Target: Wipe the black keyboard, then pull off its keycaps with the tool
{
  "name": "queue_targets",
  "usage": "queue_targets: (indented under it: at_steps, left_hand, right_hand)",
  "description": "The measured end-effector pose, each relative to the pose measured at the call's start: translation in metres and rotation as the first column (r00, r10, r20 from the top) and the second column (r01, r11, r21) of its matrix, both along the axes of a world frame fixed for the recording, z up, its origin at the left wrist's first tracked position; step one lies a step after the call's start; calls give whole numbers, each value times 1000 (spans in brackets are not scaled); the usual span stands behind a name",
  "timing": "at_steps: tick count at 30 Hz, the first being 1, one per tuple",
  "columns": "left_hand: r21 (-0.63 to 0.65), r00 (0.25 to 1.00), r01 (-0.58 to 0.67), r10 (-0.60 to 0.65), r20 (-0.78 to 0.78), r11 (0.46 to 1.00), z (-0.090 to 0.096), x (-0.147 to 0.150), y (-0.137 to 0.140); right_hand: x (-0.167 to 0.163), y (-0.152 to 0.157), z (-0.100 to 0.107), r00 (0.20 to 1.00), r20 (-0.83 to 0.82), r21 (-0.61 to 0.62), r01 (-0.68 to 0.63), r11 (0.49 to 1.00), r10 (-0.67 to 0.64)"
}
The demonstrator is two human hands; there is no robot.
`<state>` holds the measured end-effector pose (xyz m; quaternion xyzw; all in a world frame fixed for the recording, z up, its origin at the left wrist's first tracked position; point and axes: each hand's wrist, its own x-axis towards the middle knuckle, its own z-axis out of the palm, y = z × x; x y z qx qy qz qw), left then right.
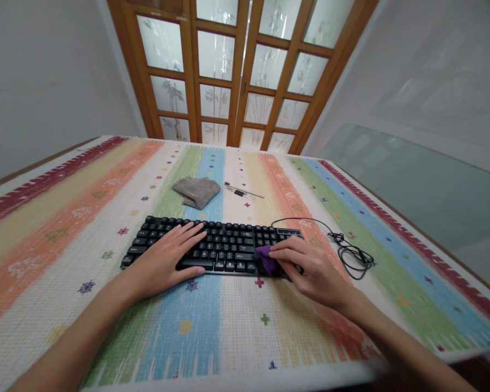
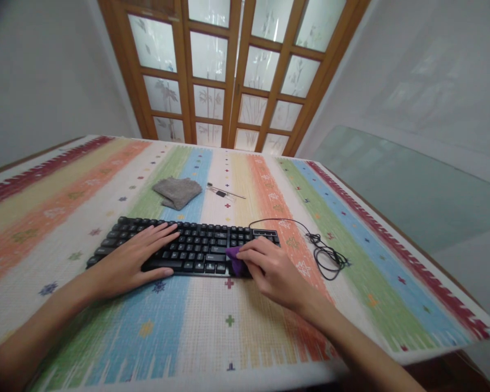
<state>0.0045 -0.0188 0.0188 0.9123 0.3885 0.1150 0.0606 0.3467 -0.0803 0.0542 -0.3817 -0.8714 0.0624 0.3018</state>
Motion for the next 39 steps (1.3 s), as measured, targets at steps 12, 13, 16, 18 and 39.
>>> queue_targets:
  at_steps: [12,13,16,18,39]
  left_hand:
    - [6,1000,-21,21,-6,1000,1,2,-1]
    - [6,1000,-19,19,-6,1000,1,2,-1]
    - [4,1000,-12,12,-12,1000,0,2,-1]
    - [7,1000,-10,10,-15,1000,1,2,-1]
    - [124,999,-34,29,37,992,-9,7,1]
  right_hand:
    - [-13,-17,-30,995,66,-43,78,996,-75]
    - [-13,-22,-33,996,56,-34,77,996,-75]
    - [-11,-33,-36,998,32,-41,49,998,-48]
    - [-9,-37,-35,999,31,-75,23,997,-20]
    - [14,11,-13,986,-41,73,163,984,-161]
